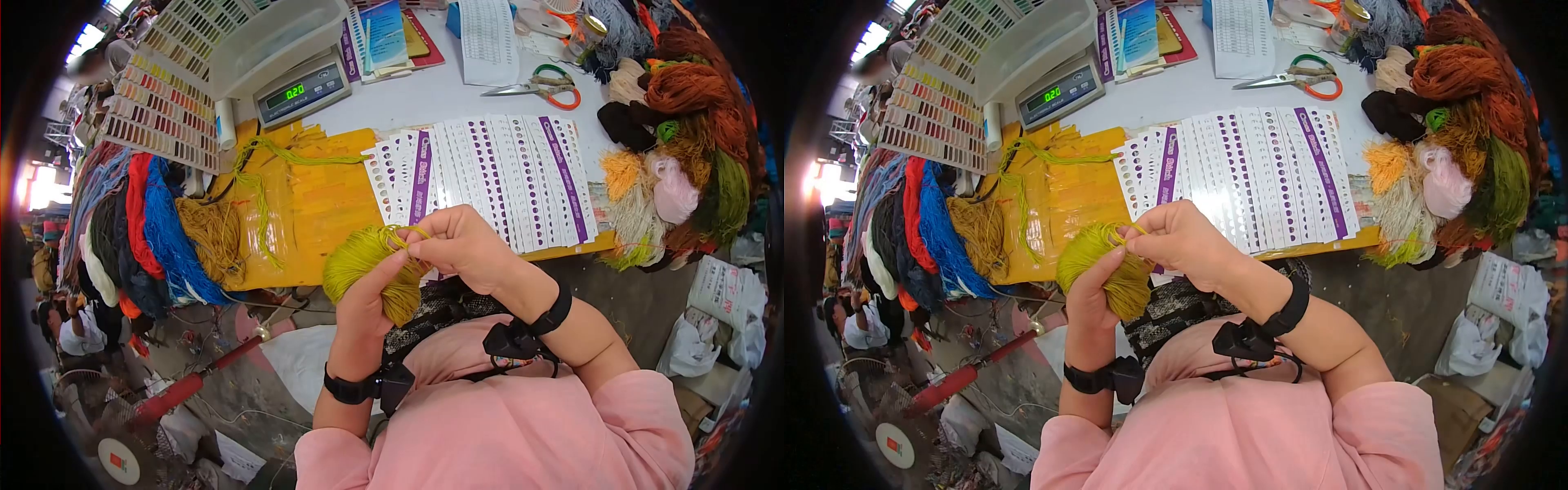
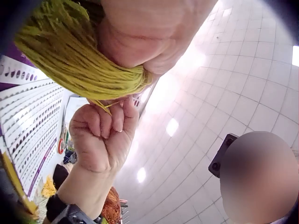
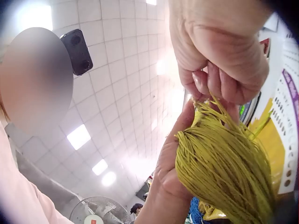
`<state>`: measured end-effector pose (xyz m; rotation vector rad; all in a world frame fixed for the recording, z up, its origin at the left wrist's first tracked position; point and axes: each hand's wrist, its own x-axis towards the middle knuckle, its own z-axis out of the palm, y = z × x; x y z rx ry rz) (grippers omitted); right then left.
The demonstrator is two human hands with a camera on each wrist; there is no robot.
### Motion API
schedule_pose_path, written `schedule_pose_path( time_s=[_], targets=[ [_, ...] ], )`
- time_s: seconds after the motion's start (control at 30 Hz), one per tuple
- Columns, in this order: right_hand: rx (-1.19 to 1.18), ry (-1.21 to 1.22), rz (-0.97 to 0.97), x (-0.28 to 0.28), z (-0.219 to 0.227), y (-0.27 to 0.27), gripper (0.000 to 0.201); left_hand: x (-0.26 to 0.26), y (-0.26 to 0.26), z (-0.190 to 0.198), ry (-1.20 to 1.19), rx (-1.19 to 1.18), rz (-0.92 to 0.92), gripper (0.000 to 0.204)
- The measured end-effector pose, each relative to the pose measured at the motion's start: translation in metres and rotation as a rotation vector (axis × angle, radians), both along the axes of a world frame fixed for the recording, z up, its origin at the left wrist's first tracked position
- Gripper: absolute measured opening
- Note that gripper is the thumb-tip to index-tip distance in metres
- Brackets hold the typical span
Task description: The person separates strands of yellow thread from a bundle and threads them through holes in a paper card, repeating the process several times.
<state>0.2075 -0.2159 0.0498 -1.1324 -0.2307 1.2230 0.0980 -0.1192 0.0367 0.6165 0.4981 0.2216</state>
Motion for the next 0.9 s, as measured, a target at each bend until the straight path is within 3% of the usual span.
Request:
schedule_pose_path(
  time_s=[0.4, 0.5, 0.6, 0.8, 0.9],
  targets=[
    [0.019, 0.02, 0.029, 0.003, -0.005, 0.0, 0.009, 0.0, 0.001, 0.0, -0.039, -0.084, 0.019, 0.023],
    [-0.031, -0.244, 0.087, 0.0, -0.001, 0.002, 0.008, -0.001, 0.0, -0.001, -0.016, -0.061, 0.037, 0.023],
    [-0.026, -0.187, 0.068, 0.0, 0.001, 0.002, 0.008, -0.002, 0.002, -0.003, 0.008, -0.005, 0.02, 0.023],
    [0.22, 0.31, 0.045, 0.009, -0.012, -0.004, 0.011, -0.01, 0.007, -0.009, -0.106, -0.055, 0.0, 0.031],
    [0.126, 0.207, 0.035, 0.008, -0.012, -0.001, 0.011, -0.007, 0.006, -0.007, -0.147, -0.087, 0.01, 0.037]
  ],
)
